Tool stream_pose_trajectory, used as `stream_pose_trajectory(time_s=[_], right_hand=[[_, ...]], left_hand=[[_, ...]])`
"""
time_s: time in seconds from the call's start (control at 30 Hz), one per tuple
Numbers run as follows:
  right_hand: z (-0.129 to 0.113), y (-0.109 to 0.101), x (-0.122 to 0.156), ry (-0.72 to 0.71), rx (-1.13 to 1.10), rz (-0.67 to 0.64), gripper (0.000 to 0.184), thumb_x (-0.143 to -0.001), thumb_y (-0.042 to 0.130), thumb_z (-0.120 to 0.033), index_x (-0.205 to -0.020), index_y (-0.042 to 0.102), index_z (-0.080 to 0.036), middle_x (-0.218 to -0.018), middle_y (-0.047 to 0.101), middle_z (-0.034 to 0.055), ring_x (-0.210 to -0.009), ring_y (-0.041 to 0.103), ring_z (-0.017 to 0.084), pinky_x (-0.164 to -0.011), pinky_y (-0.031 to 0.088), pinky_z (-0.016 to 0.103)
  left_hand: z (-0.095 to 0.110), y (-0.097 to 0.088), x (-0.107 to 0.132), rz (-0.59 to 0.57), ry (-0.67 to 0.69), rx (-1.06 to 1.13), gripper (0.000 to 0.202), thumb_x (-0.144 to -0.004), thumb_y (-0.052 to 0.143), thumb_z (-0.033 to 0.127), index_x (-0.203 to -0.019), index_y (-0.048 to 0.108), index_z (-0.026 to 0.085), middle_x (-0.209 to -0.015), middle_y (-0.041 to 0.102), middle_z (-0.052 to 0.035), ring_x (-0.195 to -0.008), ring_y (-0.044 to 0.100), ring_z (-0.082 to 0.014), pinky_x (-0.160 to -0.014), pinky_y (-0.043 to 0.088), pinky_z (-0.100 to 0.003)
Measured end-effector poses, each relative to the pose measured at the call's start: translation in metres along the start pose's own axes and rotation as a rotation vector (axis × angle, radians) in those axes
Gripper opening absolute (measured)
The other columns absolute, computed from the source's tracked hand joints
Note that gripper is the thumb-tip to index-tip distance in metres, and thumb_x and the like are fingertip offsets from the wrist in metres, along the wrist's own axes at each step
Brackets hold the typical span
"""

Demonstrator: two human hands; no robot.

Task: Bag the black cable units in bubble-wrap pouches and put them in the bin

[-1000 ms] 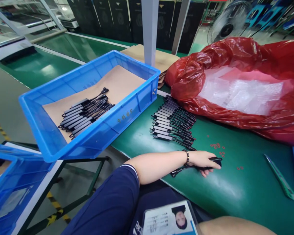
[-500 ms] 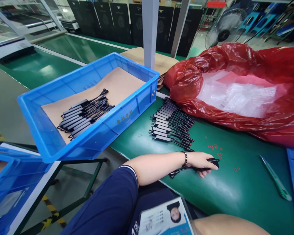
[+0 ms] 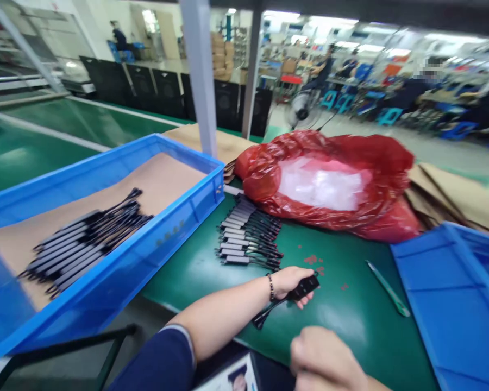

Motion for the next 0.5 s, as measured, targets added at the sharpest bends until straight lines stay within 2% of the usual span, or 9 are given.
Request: stream_pose_trajectory(time_s=[0.07, 0.1, 0.17, 0.2, 0.23, 0.27, 0.37, 0.43, 0.5], right_hand=[[0.053, -0.043, 0.028, 0.205, 0.273, 0.080, 0.018, -0.076, 0.051, -0.008, -0.092, 0.056, -0.012, -0.088, 0.055, 0.0094, -0.083, 0.052, 0.012, -0.070, 0.043, 0.023], [0.092, -0.072, 0.052, 0.459, 0.514, 0.110, 0.016, -0.076, 0.050, -0.006, -0.089, 0.057, -0.013, -0.085, 0.055, 0.0079, -0.080, 0.051, 0.012, -0.074, 0.041, 0.025], [0.155, -0.119, 0.109, 0.844, 0.839, -0.007, 0.013, -0.080, 0.049, -0.017, -0.084, 0.060, -0.011, -0.084, 0.057, 0.0079, -0.079, 0.050, 0.015, -0.076, 0.039, 0.029], [0.183, -0.142, 0.147, 1.113, 0.969, -0.120, 0.018, -0.081, 0.048, -0.019, -0.087, 0.062, -0.011, -0.089, 0.057, 0.0080, -0.084, 0.049, 0.018, -0.080, 0.037, 0.031], [0.205, -0.158, 0.187, 1.381, 1.028, -0.295, 0.024, -0.081, 0.047, -0.022, -0.098, 0.062, -0.012, -0.100, 0.055, 0.0083, -0.092, 0.047, 0.020, -0.087, 0.034, 0.032], [0.215, -0.172, 0.213, 1.499, 1.047, -0.334, 0.030, -0.080, 0.048, -0.023, -0.105, 0.060, -0.010, -0.105, 0.053, 0.0113, -0.095, 0.047, 0.024, -0.085, 0.034, 0.036], [0.224, -0.194, 0.259, 1.672, 1.066, -0.349, 0.031, -0.076, 0.051, -0.023, -0.101, 0.061, -0.008, -0.101, 0.052, 0.0166, -0.094, 0.046, 0.033, -0.075, 0.036, 0.041], [0.224, -0.196, 0.272, 1.699, 1.062, -0.328, 0.026, -0.077, 0.049, -0.022, -0.095, 0.061, -0.008, -0.098, 0.051, 0.0166, -0.095, 0.044, 0.035, -0.075, 0.036, 0.042], [0.225, -0.193, 0.275, 1.671, 1.015, -0.304, 0.023, -0.079, 0.047, -0.022, -0.093, 0.058, -0.008, -0.098, 0.051, 0.0153, -0.097, 0.044, 0.032, -0.078, 0.035, 0.042]], left_hand=[[0.006, -0.006, -0.001, 0.029, 0.047, 0.021, 0.040, -0.085, 0.028, 0.040, -0.082, 0.051, 0.007, -0.059, 0.048, -0.0055, -0.042, 0.046, -0.0109, -0.037, 0.036, -0.021], [0.007, -0.006, -0.001, 0.020, 0.047, 0.030, 0.041, -0.084, 0.028, 0.042, -0.082, 0.051, 0.007, -0.060, 0.048, -0.0055, -0.042, 0.046, -0.0111, -0.037, 0.036, -0.021], [0.008, -0.006, -0.002, 0.011, 0.030, 0.050, 0.045, -0.084, 0.024, 0.044, -0.083, 0.050, 0.007, -0.061, 0.046, -0.0049, -0.042, 0.045, -0.0106, -0.035, 0.034, -0.021], [0.010, -0.006, -0.001, 0.012, 0.034, 0.060, 0.046, -0.084, 0.022, 0.045, -0.085, 0.049, 0.007, -0.062, 0.046, -0.0043, -0.042, 0.045, -0.0102, -0.035, 0.034, -0.021], [0.012, -0.005, 0.000, 0.013, 0.046, 0.072, 0.046, -0.084, 0.021, 0.045, -0.086, 0.048, 0.008, -0.062, 0.045, -0.0038, -0.043, 0.045, -0.0097, -0.036, 0.034, -0.020], [0.014, -0.004, 0.001, 0.017, 0.061, 0.085, 0.046, -0.085, 0.021, 0.046, -0.087, 0.048, 0.008, -0.063, 0.045, -0.0034, -0.044, 0.045, -0.0094, -0.036, 0.034, -0.020], [0.021, 0.000, 0.006, 0.021, 0.109, 0.171, 0.045, -0.085, 0.025, 0.047, -0.090, 0.047, 0.008, -0.065, 0.045, -0.0045, -0.046, 0.047, -0.0114, -0.033, 0.030, -0.020], [0.024, 0.000, 0.008, 0.028, 0.115, 0.232, 0.043, -0.084, 0.026, 0.047, -0.091, 0.046, 0.009, -0.066, 0.045, -0.0050, -0.046, 0.046, -0.0117, -0.031, 0.024, -0.018], [0.026, 0.000, 0.010, 0.050, 0.115, 0.269, 0.043, -0.084, 0.026, 0.047, -0.091, 0.045, 0.009, -0.067, 0.044, -0.0049, -0.045, 0.045, -0.0111, -0.031, 0.019, -0.017]])
Point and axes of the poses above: each hand's wrist, its own x-axis away from the middle knuckle, its own y-axis out of the palm, z = x × y, the point moved 9 cm from there along -x, towards the middle knuckle
